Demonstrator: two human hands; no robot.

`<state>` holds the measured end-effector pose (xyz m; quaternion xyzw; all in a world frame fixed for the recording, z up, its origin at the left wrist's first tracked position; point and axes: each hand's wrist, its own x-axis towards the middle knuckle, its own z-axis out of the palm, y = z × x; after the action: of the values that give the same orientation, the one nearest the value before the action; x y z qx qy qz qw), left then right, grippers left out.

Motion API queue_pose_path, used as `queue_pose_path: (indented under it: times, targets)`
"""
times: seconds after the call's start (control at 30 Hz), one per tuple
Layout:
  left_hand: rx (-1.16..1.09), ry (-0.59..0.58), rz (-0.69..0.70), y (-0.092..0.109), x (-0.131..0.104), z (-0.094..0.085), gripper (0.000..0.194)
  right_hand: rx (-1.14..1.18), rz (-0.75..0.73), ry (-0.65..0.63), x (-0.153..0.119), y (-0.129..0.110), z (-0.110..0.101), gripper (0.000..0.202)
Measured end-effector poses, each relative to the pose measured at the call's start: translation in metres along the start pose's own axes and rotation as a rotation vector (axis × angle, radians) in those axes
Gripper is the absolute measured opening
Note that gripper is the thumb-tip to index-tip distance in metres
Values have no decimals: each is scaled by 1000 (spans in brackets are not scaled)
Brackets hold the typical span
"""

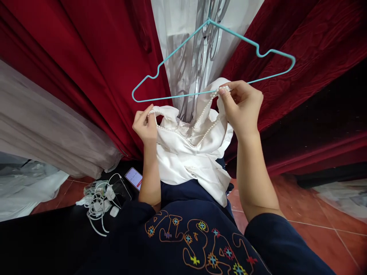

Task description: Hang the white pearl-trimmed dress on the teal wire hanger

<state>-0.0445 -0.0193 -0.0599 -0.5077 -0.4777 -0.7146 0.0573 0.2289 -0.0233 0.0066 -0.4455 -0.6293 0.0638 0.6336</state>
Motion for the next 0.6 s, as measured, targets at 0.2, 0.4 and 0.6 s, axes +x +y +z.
queue_pose_path:
  times: [0.2,0.4,0.6]
  targets:
    - [61,-11,-19,-19,85,-21,30,-137,-21,-110,9,-16,-16,7]
    - [-123,-100,230,14,145,-13,35,-170,-6,-97,9,-21,-14,3]
    - [44,-409,284,44,159,31,41,-103,-20,-95,5,-17,-12,8]
